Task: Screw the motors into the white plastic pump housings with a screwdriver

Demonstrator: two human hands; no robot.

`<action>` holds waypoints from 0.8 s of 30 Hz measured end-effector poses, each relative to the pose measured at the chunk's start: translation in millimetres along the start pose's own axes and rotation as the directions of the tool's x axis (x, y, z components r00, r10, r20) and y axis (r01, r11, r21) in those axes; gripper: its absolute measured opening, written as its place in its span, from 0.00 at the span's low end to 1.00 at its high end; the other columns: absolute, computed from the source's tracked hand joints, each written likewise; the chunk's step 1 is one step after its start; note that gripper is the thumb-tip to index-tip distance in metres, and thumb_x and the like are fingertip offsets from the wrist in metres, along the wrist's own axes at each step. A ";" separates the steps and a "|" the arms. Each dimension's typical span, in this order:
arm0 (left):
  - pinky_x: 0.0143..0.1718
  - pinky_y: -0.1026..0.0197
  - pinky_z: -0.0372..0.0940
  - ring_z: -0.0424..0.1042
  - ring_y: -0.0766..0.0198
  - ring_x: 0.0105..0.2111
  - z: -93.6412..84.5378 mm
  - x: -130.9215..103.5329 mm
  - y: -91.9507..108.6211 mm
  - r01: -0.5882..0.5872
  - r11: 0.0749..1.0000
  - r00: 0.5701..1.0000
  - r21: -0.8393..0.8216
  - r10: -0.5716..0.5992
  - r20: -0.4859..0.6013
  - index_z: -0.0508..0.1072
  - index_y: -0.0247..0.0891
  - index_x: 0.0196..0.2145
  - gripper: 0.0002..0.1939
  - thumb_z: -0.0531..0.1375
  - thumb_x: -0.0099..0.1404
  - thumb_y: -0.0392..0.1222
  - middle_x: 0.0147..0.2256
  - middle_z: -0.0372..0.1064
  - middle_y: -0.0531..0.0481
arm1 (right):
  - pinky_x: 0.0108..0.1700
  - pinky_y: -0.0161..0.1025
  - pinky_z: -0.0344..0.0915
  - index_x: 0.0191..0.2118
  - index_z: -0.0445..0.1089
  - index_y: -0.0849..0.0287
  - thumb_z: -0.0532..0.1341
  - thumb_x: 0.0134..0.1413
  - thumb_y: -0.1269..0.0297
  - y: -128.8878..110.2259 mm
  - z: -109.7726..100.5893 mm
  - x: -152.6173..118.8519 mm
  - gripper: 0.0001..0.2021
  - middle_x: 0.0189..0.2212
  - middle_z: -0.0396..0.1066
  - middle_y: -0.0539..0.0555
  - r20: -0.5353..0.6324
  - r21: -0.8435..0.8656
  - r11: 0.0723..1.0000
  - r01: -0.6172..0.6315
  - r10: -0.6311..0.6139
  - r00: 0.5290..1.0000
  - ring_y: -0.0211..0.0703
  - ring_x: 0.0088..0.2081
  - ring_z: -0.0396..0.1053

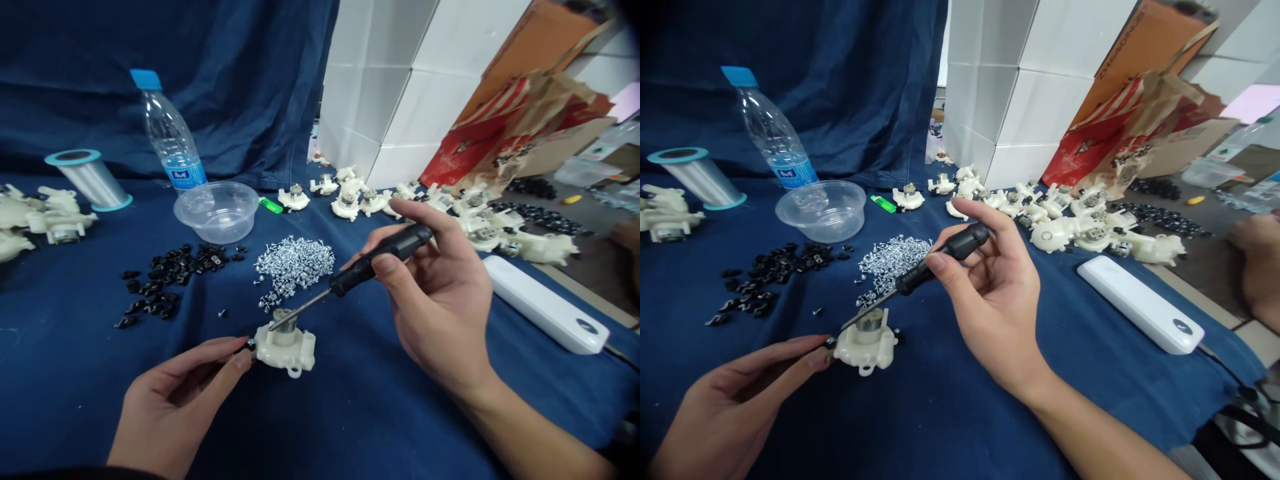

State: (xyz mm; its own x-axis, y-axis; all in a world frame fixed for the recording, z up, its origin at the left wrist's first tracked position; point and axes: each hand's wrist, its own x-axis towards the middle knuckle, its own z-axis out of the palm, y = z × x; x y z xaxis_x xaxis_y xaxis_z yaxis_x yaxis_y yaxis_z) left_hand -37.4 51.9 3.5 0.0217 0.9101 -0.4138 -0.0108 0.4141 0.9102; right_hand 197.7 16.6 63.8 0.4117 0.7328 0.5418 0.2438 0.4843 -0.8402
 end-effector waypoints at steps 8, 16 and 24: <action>0.34 0.74 0.75 0.82 0.59 0.31 11.2 -5.8 10.3 0.014 1.000 0.996 0.027 -0.011 -0.086 0.84 0.38 0.25 0.17 0.75 0.31 0.41 0.31 0.83 0.45 | 0.38 0.37 0.78 0.53 0.66 0.49 0.65 0.57 0.77 -4.1 17.7 10.3 0.22 0.35 0.72 0.48 0.144 -0.020 0.998 0.065 -0.061 0.988 0.39 0.35 0.73; 0.32 0.76 0.74 0.81 0.62 0.28 8.5 -4.2 6.6 -0.093 0.993 0.996 0.078 0.094 -0.001 0.83 0.39 0.25 0.14 0.76 0.38 0.43 0.27 0.83 0.47 | 0.39 0.39 0.77 0.51 0.69 0.53 0.67 0.57 0.76 -3.2 37.8 35.7 0.18 0.36 0.70 0.48 0.370 0.000 0.999 0.044 -0.041 0.928 0.41 0.38 0.72; 0.34 0.72 0.77 0.82 0.61 0.31 0.5 2.3 -4.7 -0.226 0.966 0.973 0.123 0.219 0.070 0.83 0.41 0.32 0.14 0.76 0.47 0.45 0.31 0.83 0.50 | 0.36 0.38 0.75 0.51 0.69 0.54 0.67 0.58 0.77 2.4 36.2 40.2 0.18 0.38 0.70 0.48 0.397 0.052 0.999 -0.014 -0.008 0.918 0.39 0.37 0.71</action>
State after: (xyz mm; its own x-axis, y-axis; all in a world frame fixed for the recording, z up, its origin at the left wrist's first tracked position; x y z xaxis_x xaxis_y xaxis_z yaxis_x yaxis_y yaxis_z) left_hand -36.8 52.0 -1.7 0.0883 0.9754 -0.2020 0.1074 0.1923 0.9754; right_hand 183.1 64.5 84.3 0.0275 0.8584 0.5122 0.1916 0.4984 -0.8455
